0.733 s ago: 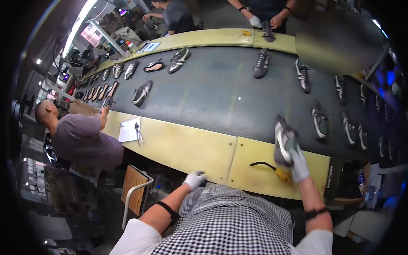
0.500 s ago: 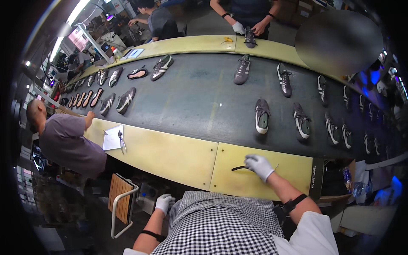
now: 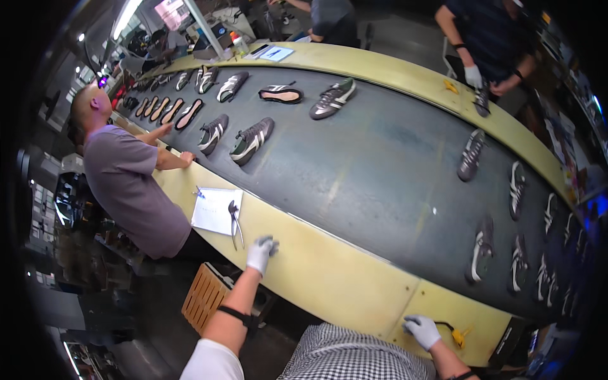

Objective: The person is seen attaching laces and adjusting shoe components on an assembly line.

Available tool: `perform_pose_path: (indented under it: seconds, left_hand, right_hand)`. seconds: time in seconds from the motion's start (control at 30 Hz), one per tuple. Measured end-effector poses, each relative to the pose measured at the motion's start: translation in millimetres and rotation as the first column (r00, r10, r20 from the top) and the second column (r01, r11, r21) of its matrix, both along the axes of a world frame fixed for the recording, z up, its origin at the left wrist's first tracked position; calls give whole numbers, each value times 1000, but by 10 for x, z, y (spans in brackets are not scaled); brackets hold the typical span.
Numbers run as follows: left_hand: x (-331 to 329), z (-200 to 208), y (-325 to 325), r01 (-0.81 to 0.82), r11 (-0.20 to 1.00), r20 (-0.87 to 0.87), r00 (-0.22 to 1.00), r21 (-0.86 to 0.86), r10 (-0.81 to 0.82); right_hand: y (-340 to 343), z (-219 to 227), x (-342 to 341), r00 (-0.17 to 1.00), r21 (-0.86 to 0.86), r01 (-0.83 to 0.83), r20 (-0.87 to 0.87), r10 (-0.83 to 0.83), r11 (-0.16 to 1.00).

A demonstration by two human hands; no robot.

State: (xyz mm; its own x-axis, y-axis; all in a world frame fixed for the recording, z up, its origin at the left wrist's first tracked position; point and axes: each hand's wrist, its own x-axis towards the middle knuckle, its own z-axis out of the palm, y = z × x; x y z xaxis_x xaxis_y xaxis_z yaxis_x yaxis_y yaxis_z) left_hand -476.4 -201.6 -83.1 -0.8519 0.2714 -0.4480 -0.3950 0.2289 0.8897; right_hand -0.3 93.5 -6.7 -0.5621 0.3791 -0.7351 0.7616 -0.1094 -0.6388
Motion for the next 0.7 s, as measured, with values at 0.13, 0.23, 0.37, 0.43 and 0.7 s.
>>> perform_pose_path:
  seconds: [0.13,0.23,0.37,0.43,0.7]
  left_hand:
    - [-1659,-164,563,24,967,-427,894,-254,-134]
    - [-2744,-263,856,-184,869,-559,820,-459,-122]
    - [-3869,-272,858,-326,767,-691,693,-552,-203]
    - [-4131,-170,924,-152,749,-428,884,-645,-189]
    - [-3876,-263,1539,-21,975,-332,942,-220,-54]
  right_hand:
    - [-91,121,-260,964,-41,250,98,-245,967]
    - [-223,239,-492,933,-9,328,157,-322,945]
    - [-390,401,-706,920,20,304,255,-299,952]
    - [-456,518,-863,915,28,286,290,-282,958]
    - [-688,621,-1121,940,136,112,307,-150,984]
